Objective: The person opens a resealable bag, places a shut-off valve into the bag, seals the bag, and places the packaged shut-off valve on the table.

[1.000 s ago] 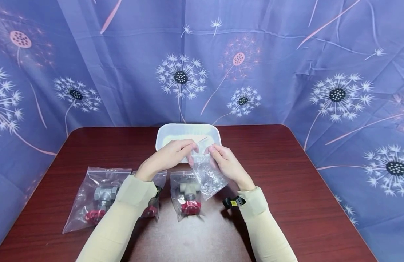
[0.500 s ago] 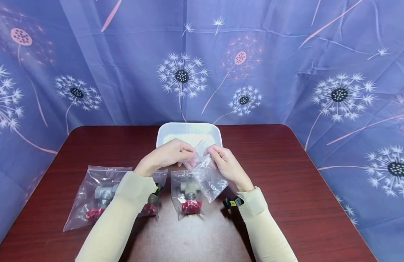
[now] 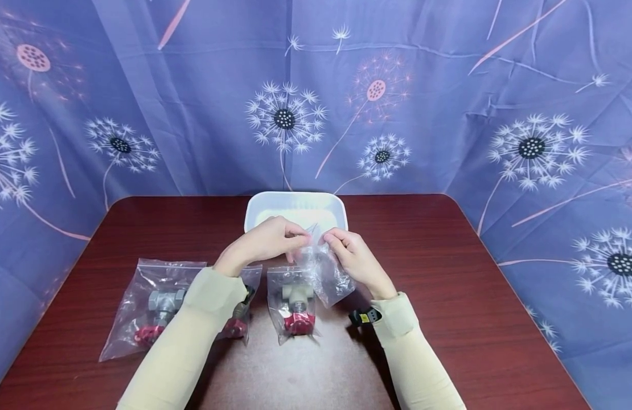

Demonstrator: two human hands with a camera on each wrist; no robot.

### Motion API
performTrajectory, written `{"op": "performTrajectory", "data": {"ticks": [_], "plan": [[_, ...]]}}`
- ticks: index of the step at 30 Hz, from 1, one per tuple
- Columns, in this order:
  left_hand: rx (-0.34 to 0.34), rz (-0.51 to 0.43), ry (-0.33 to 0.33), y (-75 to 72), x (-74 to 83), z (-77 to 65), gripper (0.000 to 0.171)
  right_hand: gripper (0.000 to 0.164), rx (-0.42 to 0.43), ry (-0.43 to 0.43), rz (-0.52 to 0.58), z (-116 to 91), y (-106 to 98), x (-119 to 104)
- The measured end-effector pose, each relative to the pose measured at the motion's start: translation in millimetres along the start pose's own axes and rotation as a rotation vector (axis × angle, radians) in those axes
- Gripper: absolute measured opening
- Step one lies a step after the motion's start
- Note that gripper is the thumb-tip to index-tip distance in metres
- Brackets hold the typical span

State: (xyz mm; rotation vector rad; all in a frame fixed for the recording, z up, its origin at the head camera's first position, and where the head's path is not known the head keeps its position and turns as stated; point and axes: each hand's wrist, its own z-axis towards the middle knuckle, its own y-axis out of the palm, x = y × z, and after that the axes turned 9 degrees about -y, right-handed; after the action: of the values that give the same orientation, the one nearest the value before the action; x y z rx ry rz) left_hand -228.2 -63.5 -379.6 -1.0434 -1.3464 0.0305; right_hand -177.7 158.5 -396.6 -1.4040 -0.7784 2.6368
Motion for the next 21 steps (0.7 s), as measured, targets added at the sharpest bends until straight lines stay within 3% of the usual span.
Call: {"op": "performTrajectory", "data": {"ticks": [4,8,15,21], "plan": [[0.033,0.005,0.058,-1.3,-1.6,-0.5,0.031,0.021,0.007,0.010,0.008,1,-1,0],[0.071,0.004,0.071,-2.9,0.5,-1.1,0.032,0.022,0.017,0.011,0.023,1,-2,1],[0.139,-0.003,0.044,-9.7,6.7,-2.4,0.025,0.022,0.044,0.031,0.067,-3,-7,4],[0.145,0.015,0.003,-22.7,6.1,-1.0,0.030,0.022,0.072,0.024,0.064,-7,-16,8]]}}
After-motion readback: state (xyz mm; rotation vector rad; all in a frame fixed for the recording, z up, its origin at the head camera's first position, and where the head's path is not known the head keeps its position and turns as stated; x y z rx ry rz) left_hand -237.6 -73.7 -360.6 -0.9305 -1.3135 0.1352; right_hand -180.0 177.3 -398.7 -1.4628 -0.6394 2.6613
